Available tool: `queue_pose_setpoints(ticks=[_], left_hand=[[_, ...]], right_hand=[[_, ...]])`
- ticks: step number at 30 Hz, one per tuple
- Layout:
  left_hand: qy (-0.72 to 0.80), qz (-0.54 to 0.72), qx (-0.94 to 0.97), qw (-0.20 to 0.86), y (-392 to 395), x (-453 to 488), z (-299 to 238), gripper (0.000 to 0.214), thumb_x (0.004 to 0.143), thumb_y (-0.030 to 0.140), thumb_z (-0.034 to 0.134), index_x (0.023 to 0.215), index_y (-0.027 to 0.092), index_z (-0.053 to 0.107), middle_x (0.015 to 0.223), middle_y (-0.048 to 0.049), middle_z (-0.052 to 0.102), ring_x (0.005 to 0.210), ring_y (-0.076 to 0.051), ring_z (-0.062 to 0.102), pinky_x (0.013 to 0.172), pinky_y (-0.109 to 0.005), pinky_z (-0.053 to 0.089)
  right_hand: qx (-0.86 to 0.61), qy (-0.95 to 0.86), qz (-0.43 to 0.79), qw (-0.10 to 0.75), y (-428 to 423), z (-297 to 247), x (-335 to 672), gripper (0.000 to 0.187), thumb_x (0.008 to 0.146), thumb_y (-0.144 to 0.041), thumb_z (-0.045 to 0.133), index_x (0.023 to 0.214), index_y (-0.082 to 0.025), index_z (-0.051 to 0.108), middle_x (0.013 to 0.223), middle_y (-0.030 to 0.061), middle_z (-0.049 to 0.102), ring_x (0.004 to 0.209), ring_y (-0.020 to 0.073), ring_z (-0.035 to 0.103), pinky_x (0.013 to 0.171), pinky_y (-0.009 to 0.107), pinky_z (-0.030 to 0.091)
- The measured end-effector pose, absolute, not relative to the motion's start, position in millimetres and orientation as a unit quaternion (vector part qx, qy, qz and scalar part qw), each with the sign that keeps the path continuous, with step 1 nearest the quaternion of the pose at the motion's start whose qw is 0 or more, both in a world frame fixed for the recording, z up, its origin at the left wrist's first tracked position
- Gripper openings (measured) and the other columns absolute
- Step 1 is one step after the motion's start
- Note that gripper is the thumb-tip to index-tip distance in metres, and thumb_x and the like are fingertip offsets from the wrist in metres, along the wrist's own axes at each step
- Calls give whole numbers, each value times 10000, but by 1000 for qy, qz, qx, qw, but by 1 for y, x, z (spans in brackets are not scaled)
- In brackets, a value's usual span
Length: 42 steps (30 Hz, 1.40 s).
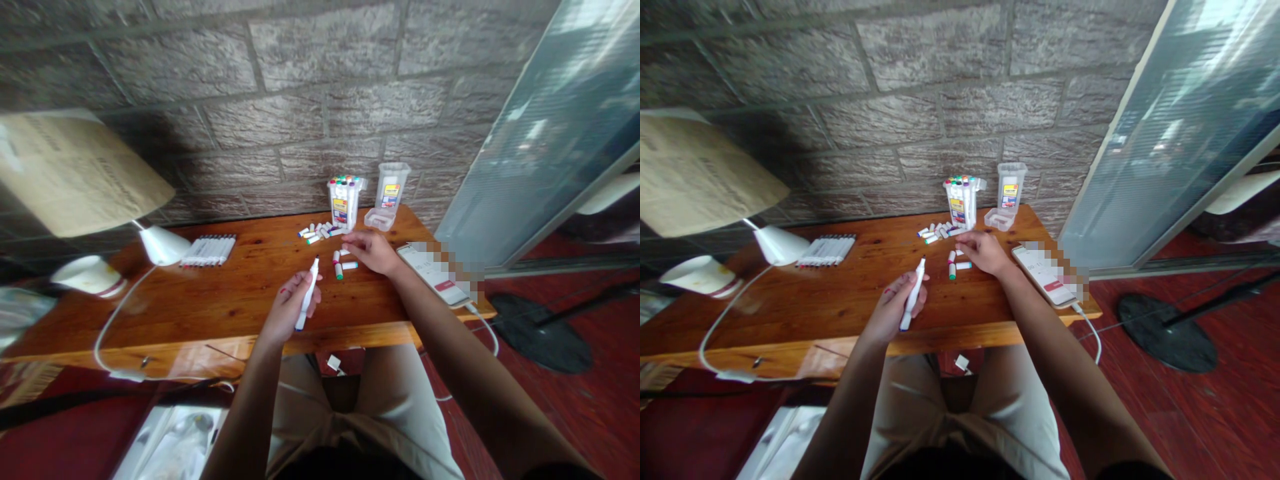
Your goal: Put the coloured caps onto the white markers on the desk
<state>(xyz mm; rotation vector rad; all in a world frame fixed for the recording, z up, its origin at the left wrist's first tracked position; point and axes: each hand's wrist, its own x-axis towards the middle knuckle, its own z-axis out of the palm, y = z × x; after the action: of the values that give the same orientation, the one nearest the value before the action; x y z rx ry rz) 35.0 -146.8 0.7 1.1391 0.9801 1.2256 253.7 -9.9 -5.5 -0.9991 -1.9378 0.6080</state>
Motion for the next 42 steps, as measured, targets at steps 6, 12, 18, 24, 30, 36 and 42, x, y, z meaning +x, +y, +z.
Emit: queue_pose_setpoints(ticks=[6, 12, 18, 24, 30, 36, 42], left_hand=[[414, 524, 485, 566, -147, 35, 1, 409, 902, 547, 606, 1028, 159, 591, 609, 55, 554, 409, -48, 397, 419, -193, 273], [418, 523, 483, 564, -148, 36, 2, 406, 907, 544, 600, 1027, 157, 590, 627, 47, 573, 412, -47, 399, 418, -193, 274], [418, 522, 485, 564, -148, 36, 2, 390, 909, 535, 602, 1029, 164, 594, 634, 47, 578, 409, -46, 396, 410, -194, 266], [420, 522, 484, 563, -148, 36, 3, 395, 901, 540, 608, 1017, 163, 595, 632, 48, 575, 410, -46, 402, 414, -193, 277], [418, 519, 483, 568, -148, 35, -1, 397, 902, 543, 606, 1033, 168, 591, 628, 52, 563, 406, -47, 393, 410, -194, 268], [444, 486, 542, 522, -129, 36, 18, 425, 876, 589, 607, 970, 174, 601, 681, 17, 612, 436, -62, 417, 429, -206, 273], [475, 509, 683, 220, -59, 31, 44, 273, 938, 452, 562, 1030, 199, 608, 753, -20, 664, 675, -141, 594, 655, -233, 424]], right_hand=[[-375, -810, 189, 410, -9, -4, 254, 230, 910, -316, 597, 955, -157, 757, 887, 77, 739, 675, 154, 622, 670, 285, 491], [-396, -799, 209, 402, -11, -4, 255, 230, 884, -363, 635, 912, -174, 764, 820, 52, 743, 638, 151, 628, 634, 275, 478], [-335, -824, 310, 335, -14, -5, 255, 194, 829, -364, 700, 894, -207, 793, 860, 35, 773, 710, 165, 684, 680, 280, 520], [-347, -799, 362, 331, -13, -6, 257, 209, 769, -377, 761, 895, -213, 794, 843, 21, 777, 694, 159, 689, 669, 275, 531], [-363, -790, 329, 368, -13, -5, 255, 242, 699, -302, 807, 895, -164, 764, 820, 37, 746, 655, 148, 645, 640, 268, 497], [-380, -797, 204, 423, -13, 0, 253, 167, 795, -279, 710, 922, -177, 747, 895, 60, 711, 681, 147, 611, 662, 277, 486], [-427, -732, 202, 491, -14, 0, 242, 267, 845, -396, 673, 991, -180, 726, 875, 71, 725, 671, 171, 617, 677, 308, 505]])
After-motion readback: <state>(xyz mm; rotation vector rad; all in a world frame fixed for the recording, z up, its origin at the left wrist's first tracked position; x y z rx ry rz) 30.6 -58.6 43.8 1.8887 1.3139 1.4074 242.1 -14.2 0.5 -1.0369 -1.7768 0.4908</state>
